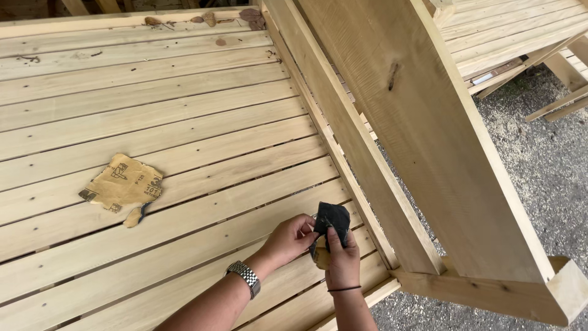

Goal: The person sands the surface of a wooden bench using a sanding block and sandpaper. They move the sanding block back and forth across the slats and along the edges of the bench, smoothing the wood. The person occasionally switches hands and adjusts their grip on the sanding block.

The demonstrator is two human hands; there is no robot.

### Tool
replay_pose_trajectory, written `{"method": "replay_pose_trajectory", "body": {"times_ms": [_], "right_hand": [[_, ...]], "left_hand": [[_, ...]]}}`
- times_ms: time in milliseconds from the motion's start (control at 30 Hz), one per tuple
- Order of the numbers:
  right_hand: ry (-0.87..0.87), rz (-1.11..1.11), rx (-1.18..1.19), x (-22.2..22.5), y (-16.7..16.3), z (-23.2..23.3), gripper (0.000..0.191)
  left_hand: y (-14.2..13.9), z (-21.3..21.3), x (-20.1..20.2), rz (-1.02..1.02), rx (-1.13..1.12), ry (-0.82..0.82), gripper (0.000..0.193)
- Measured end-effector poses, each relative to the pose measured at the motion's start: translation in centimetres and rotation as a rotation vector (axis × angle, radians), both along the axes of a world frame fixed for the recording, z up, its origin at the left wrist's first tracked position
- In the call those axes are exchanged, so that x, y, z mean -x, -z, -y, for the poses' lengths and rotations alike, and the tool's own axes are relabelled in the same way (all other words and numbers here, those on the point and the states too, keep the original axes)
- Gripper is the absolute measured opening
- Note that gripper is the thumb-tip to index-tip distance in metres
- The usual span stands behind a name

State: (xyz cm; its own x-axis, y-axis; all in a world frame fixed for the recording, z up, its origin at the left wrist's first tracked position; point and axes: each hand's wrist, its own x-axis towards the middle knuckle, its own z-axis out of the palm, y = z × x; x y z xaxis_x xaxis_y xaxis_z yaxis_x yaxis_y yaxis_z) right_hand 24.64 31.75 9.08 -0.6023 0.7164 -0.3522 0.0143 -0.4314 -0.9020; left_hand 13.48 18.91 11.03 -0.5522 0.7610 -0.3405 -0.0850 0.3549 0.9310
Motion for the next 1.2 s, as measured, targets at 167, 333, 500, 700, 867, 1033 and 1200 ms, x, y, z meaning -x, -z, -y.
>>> {"method": "replay_pose_trajectory", "body": {"times_ms": [167,333,500,700,867,1033,1200], "right_hand": [[0.084,0.633,-1.15,-3.8,3.0,-5.5,0.046],[0.098,0.954,-1.454,-4.9,7.9,-6.9,0.059],[0.163,1.207,-1.303,-3.4,9.9,-8.8,0.062],[-0.086,1.306,-1.076,-3.7,9.0,-10.2,0.079],[-0.145,1.355,-1.222,-1.8,7.4,-8.6,0.082],[-0.231,1.295,-1.191,5.9,6.9,-9.5,0.087],[-0.258,1.262,-1.179,0.5,6.2,-8.9,0.084]], "left_hand": [[-0.2,4.2,2.7,-0.71,0.172,0.114,0.051],[2.5,7.7,5.6,-0.925,0.27,0.175,0.057],[5.7,10.5,7.1,-1.255,0.151,0.25,0.062],[6.8,10.7,7.2,-1.219,0.295,0.332,0.07],[6.4,10.1,7.3,-1.274,0.284,0.318,0.074],[5.6,8.8,7.3,-1.222,0.329,0.337,0.076],[4.7,6.0,9.2,-1.065,0.575,0.463,0.073]]}}
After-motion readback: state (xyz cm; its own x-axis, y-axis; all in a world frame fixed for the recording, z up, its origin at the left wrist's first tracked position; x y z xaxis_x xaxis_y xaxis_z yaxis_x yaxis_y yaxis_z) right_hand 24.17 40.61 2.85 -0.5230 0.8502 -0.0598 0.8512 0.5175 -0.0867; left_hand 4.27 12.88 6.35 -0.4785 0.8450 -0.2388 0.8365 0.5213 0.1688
